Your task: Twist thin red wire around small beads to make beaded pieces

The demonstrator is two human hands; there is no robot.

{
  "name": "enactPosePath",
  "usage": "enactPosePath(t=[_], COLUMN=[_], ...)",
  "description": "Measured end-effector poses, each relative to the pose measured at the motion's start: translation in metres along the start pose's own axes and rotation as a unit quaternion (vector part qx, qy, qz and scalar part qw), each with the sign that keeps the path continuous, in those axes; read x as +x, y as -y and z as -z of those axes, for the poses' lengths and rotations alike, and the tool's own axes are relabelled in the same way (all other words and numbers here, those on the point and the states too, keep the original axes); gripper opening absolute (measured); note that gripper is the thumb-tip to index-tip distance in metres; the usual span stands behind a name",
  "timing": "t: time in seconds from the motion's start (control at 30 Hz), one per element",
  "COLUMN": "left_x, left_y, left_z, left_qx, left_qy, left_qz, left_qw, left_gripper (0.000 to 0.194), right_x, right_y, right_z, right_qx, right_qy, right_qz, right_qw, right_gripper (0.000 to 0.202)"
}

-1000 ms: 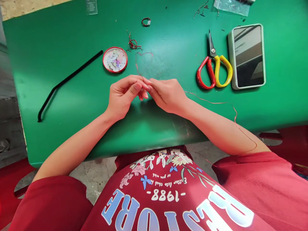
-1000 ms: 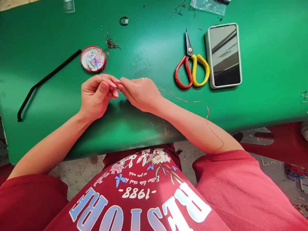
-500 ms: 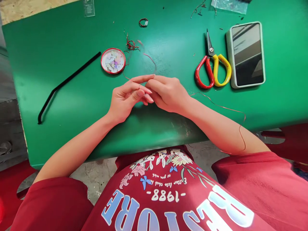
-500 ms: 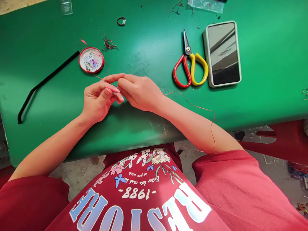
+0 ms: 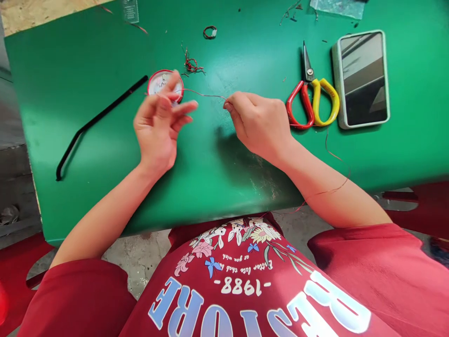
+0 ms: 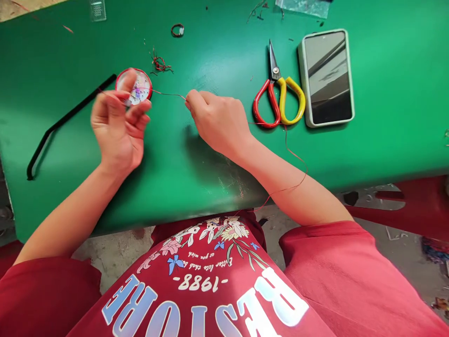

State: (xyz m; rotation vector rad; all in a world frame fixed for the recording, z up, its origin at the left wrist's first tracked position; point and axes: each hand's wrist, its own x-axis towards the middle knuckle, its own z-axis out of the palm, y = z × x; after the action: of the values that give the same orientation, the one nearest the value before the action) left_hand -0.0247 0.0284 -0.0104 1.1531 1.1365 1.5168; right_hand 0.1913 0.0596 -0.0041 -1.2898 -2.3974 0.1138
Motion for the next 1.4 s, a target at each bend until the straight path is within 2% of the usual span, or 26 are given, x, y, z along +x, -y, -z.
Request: enactPosePath(t=[0.13, 0.2, 0.27, 0.33, 0.47, 0.57, 0.63, 0.73, 0.87, 0.93, 1.0, 1.07, 1.17, 1.27, 1.33, 1.4], left_x=[-0.024, -0.028, -0.025, -0.016, 0.009, 0.022, 0.022, 0.008, -0.025, -0.039, -0.05, -0.058, -0.065, -0.067, -0.067, -0.065], left_y=[0.001, 0.0, -0.001, -0.001, 0.003, 0.004, 0.005, 0.005, -0.005, -0.014, -0.022, -0.027, -0.028, -0.027, -0.026, -0.025], left_z=[-0.022, -0.026, -0.025, -0.019, 0.009, 0.027, 0.028, 0.01, -0.022, -0.033, -0.039, -0.045, -0.051, -0.055, -0.054, -0.052], left_qx=[-0.059, -0.057, -0.051, -0.046, -0.031, -0.021, -0.011, 0.006, -0.054, -0.059, -0.077, -0.107, -0.155, -0.192, -0.205, -0.208], left_qy=[0.128, 0.138, 0.097, 0.034, -0.079, -0.097, -0.092, -0.019, 0.104, 0.199, 0.295, 0.347, 0.409, 0.451, 0.465, 0.46], left_qz=[0.061, 0.068, 0.056, 0.033, -0.009, -0.019, -0.022, 0.018, 0.139, 0.22, 0.299, 0.348, 0.396, 0.419, 0.426, 0.422], left_qw=[0.988, 0.986, 0.992, 0.998, 0.996, 0.995, 0.995, 1.0, 0.983, 0.953, 0.904, 0.864, 0.807, 0.764, 0.748, 0.753], left_gripper=[0.034, 0.031, 0.031, 0.033, 0.039, 0.033, 0.033, 0.034, 0.04, 0.038, 0.035, 0.03, 0.024, 0.025, 0.027, 0.029], right_x=[-0.003, -0.005, -0.007, -0.007, -0.001, 0.004, 0.007, 0.007, 0.008, 0.012, 0.018, 0.023, 0.027, 0.027, 0.026, 0.026], right_y=[0.015, 0.021, 0.024, 0.024, 0.009, -0.006, -0.011, -0.01, 0.002, 0.009, 0.016, 0.023, 0.03, 0.033, 0.031, 0.028], right_z=[-0.001, -0.005, -0.008, -0.009, -0.004, 0.0, 0.002, 0.003, 0.004, 0.008, 0.012, 0.014, 0.013, 0.011, 0.011, 0.013], right_qx=[-0.017, 0.001, 0.025, 0.035, -0.03, -0.108, -0.136, -0.129, -0.064, -0.039, -0.048, -0.081, -0.119, -0.118, -0.112, -0.112], right_qy=[0.064, 0.08, 0.072, 0.043, -0.024, -0.058, -0.072, -0.058, -0.041, -0.01, 0.047, 0.095, 0.108, 0.099, 0.109, 0.122], right_qz=[0.046, 0.081, 0.106, 0.112, 0.086, 0.074, 0.067, 0.051, -0.007, -0.067, -0.127, -0.155, -0.153, -0.149, -0.152, -0.154], right_qw=[0.997, 0.994, 0.991, 0.992, 0.996, 0.99, 0.986, 0.989, 0.997, 0.997, 0.99, 0.98, 0.975, 0.977, 0.976, 0.974], right_gripper=[0.035, 0.031, 0.029, 0.027, 0.027, 0.035, 0.037, 0.039, 0.039, 0.038, 0.04, 0.045, 0.048, 0.049, 0.051, 0.054])
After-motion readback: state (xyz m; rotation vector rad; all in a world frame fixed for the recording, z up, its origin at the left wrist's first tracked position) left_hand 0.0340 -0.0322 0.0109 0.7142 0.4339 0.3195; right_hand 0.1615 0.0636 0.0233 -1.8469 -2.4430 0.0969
